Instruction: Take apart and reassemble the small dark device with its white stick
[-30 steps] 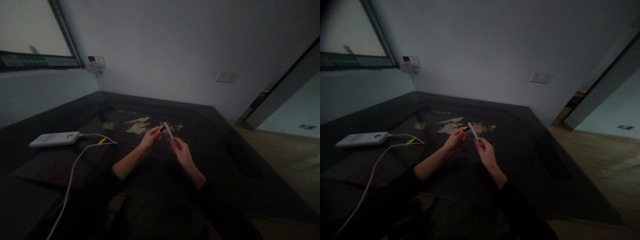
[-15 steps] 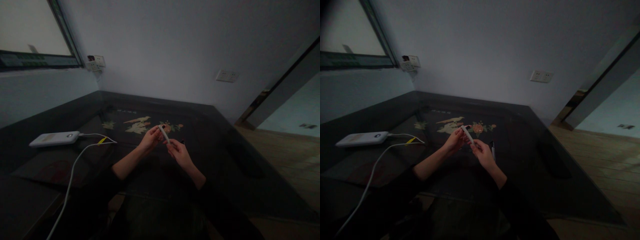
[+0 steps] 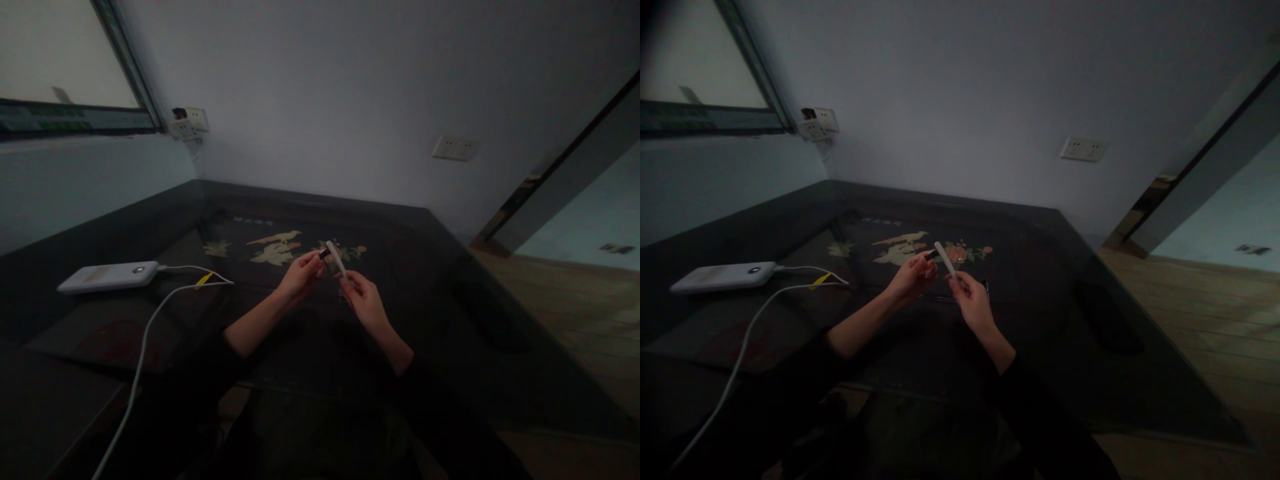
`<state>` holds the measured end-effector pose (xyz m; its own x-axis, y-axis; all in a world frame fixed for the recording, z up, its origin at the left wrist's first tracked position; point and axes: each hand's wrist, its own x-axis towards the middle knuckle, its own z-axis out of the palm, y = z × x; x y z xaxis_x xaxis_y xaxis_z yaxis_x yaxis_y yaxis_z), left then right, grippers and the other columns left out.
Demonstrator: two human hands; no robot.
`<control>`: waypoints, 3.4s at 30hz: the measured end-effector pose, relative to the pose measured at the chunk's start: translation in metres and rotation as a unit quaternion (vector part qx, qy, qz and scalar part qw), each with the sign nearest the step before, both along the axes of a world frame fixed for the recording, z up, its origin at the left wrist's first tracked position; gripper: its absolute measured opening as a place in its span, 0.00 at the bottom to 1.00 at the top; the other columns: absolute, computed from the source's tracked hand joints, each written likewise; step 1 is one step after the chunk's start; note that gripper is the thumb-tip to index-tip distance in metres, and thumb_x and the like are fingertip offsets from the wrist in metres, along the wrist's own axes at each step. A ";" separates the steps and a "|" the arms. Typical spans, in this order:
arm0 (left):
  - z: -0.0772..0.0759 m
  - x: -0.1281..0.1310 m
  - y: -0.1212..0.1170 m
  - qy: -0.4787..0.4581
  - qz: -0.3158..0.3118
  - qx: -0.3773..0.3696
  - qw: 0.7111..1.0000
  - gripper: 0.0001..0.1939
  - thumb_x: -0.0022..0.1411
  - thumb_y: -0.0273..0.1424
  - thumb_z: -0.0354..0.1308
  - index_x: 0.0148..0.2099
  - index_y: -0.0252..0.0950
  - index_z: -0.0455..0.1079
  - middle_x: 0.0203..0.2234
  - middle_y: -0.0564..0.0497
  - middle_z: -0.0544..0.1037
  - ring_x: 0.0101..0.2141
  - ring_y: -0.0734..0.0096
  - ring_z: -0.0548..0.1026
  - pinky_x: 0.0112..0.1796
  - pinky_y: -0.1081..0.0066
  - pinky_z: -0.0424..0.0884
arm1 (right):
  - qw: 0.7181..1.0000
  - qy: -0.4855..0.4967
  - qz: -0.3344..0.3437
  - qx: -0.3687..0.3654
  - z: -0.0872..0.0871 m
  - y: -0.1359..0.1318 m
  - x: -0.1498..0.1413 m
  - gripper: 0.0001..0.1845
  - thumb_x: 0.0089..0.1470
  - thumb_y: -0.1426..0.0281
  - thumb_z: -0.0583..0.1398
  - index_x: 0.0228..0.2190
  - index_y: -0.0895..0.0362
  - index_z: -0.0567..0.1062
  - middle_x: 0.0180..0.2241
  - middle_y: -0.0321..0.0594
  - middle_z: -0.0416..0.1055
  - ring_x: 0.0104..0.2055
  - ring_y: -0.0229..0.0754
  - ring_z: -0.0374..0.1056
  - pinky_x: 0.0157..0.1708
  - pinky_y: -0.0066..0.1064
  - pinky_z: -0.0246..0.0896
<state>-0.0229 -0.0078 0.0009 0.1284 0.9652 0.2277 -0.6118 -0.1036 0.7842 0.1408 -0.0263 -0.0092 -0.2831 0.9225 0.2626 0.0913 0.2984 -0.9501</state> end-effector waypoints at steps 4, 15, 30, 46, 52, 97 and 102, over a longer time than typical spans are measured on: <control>0.001 0.001 0.000 -0.016 0.004 -0.004 1.000 0.27 0.41 0.41 0.72 0.41 0.30 0.73 0.16 0.60 0.62 0.20 0.83 0.57 0.24 0.76 0.55 | 0.999 -0.001 0.037 -0.011 0.001 -0.004 -0.002 0.19 0.55 0.55 0.57 0.39 0.58 0.73 0.18 0.29 0.56 0.18 0.31 0.51 0.17 0.24 0.42; 0.005 0.002 -0.002 -0.021 -0.002 -0.011 1.000 0.27 0.41 0.40 0.73 0.42 0.30 0.73 0.16 0.60 0.61 0.20 0.83 0.57 0.25 0.76 0.55 | 0.998 0.001 0.062 -0.019 0.005 -0.007 -0.003 0.22 0.53 0.52 0.58 0.37 0.59 0.73 0.17 0.28 0.54 0.18 0.31 0.50 0.17 0.25 0.41; 0.002 0.000 -0.003 0.006 0.007 -0.001 1.000 0.28 0.42 0.42 0.72 0.41 0.31 0.72 0.16 0.60 0.63 0.20 0.82 0.60 0.26 0.75 0.56 | 1.000 -0.017 -0.008 0.016 0.003 -0.002 0.000 0.18 0.55 0.56 0.57 0.38 0.58 0.73 0.19 0.31 0.57 0.20 0.33 0.51 0.18 0.25 0.43; 0.003 0.000 0.000 -0.006 0.005 -0.007 1.000 0.29 0.39 0.41 0.73 0.41 0.30 0.73 0.17 0.60 0.63 0.20 0.83 0.58 0.24 0.76 0.55 | 0.998 0.005 0.058 -0.019 0.004 -0.006 -0.002 0.20 0.54 0.54 0.58 0.38 0.58 0.73 0.17 0.28 0.54 0.18 0.31 0.50 0.17 0.24 0.41; 0.001 -0.001 0.000 0.001 0.001 -0.003 1.000 0.27 0.40 0.42 0.73 0.40 0.31 0.73 0.15 0.60 0.62 0.20 0.82 0.59 0.25 0.76 0.55 | 1.000 -0.008 0.006 0.010 0.003 -0.003 -0.001 0.19 0.55 0.54 0.57 0.38 0.58 0.73 0.18 0.30 0.56 0.19 0.32 0.51 0.18 0.25 0.43; 0.004 0.000 0.000 0.000 0.011 -0.001 1.000 0.28 0.40 0.41 0.73 0.40 0.31 0.71 0.16 0.61 0.63 0.19 0.83 0.60 0.24 0.77 0.57 | 0.999 -0.008 0.038 0.010 0.001 -0.008 -0.004 0.18 0.56 0.56 0.56 0.38 0.58 0.73 0.20 0.31 0.57 0.20 0.32 0.52 0.18 0.24 0.44; 0.007 0.003 -0.002 -0.009 0.013 -0.005 1.000 0.27 0.41 0.42 0.72 0.40 0.30 0.73 0.15 0.60 0.62 0.19 0.82 0.58 0.23 0.76 0.56 | 0.997 0.001 0.072 0.006 0.002 -0.010 -0.004 0.18 0.56 0.56 0.57 0.37 0.58 0.73 0.20 0.31 0.57 0.20 0.32 0.51 0.18 0.24 0.44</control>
